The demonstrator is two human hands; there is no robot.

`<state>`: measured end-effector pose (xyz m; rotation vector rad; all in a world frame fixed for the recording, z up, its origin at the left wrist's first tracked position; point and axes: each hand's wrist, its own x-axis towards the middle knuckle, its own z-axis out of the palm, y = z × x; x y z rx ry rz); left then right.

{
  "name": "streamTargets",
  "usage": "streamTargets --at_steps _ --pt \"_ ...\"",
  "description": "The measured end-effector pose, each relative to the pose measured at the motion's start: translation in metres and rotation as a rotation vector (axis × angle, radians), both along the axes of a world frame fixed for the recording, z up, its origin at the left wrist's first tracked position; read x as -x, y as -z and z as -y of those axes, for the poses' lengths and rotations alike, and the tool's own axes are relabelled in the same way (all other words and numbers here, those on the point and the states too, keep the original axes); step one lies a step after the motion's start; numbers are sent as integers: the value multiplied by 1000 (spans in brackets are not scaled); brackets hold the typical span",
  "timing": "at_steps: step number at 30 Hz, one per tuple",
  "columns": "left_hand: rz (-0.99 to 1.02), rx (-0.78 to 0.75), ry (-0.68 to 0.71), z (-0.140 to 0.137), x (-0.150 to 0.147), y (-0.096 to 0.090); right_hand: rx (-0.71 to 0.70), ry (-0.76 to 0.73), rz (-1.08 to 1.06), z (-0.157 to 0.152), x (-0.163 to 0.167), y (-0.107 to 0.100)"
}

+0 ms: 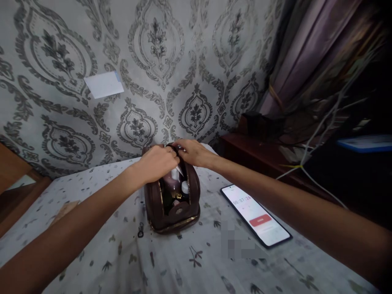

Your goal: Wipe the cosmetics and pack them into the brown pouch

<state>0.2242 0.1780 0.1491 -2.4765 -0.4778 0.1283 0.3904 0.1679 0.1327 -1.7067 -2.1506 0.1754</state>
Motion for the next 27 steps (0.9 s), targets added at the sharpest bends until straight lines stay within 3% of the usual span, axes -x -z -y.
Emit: streamTargets --at_steps 5,11,18,27 --pt "82 108 -63 -9 -5 11 -4 -2 -37 -1 0 2" --pt "153 252 -196 -2 0 5 -6 -15 -111 8 -1 4" --pt "261 236 -364 4 -11 9 -31 -40 -117 14 -3 12" --pt "200 334 -354 0 -5 1 9 37 -28 22 5 10"
